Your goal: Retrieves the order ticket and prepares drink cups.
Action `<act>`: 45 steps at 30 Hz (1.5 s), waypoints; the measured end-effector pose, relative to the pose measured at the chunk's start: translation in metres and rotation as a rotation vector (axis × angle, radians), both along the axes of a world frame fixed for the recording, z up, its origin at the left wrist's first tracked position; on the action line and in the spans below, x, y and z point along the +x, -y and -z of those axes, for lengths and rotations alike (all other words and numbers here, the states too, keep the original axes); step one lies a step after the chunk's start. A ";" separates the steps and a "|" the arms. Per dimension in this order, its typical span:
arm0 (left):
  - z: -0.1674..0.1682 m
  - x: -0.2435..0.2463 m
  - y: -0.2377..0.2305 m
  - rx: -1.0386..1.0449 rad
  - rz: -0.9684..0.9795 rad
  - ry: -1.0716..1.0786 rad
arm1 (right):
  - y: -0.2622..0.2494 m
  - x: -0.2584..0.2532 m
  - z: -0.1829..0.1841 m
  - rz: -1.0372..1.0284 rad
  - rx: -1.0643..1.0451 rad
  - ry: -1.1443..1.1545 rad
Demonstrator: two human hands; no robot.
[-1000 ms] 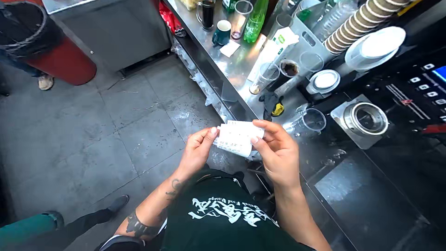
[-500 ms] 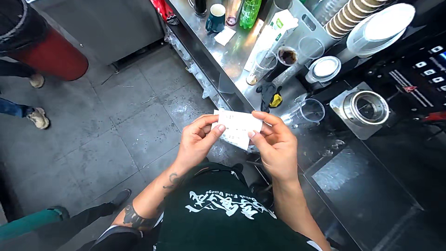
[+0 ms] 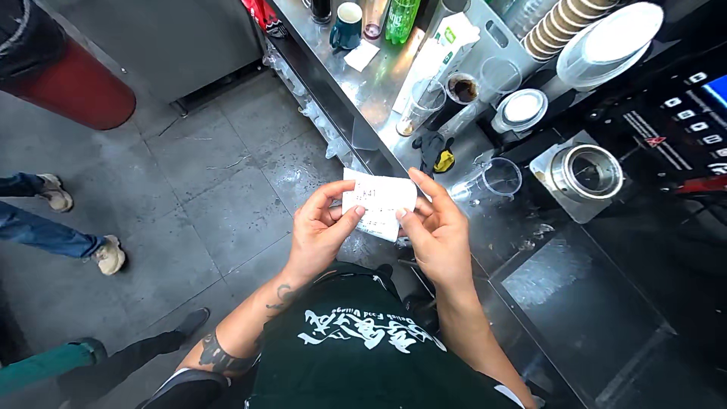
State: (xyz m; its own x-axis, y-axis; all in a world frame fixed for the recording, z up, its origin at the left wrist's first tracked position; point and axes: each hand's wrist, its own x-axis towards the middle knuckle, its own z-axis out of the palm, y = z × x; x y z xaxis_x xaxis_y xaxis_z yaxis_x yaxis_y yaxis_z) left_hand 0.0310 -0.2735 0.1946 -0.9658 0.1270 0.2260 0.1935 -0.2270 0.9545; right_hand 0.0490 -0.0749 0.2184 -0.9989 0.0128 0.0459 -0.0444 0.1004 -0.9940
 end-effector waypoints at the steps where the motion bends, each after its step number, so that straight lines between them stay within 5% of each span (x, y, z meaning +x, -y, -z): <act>1: -0.001 0.000 -0.001 0.028 0.019 0.006 | -0.001 0.001 0.000 0.002 0.008 0.018; 10: 0.002 0.004 0.002 -0.091 0.173 -0.013 | 0.000 0.007 0.003 0.015 0.053 0.043; 16: 0.005 -0.001 0.011 0.061 0.458 0.085 | -0.001 0.010 0.003 0.038 0.067 0.032; 25: 0.006 -0.002 0.007 -0.017 0.435 0.066 | 0.003 0.012 0.002 0.053 0.083 0.016; 30: 0.017 -0.007 0.015 -0.030 0.217 0.144 | 0.009 0.005 0.007 0.020 0.130 0.038; 34: 0.023 -0.027 0.032 0.083 0.075 0.118 | -0.035 -0.028 -0.031 0.115 0.213 -0.130; 40: 0.037 -0.047 0.074 0.108 -0.078 0.119 | -0.111 -0.080 -0.123 0.545 0.665 -0.611; 45: 0.040 -0.063 0.093 0.152 -0.103 0.136 | -0.183 -0.163 -0.161 0.756 0.946 -0.675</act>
State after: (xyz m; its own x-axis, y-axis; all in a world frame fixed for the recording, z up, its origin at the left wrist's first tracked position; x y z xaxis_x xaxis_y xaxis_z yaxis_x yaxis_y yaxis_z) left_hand -0.0323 -0.3660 0.1542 -0.9948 0.0009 0.1018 0.0948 -0.3564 0.9295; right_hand -0.1143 0.1077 0.3799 -0.5448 0.2286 0.8068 -0.1179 0.9317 -0.3436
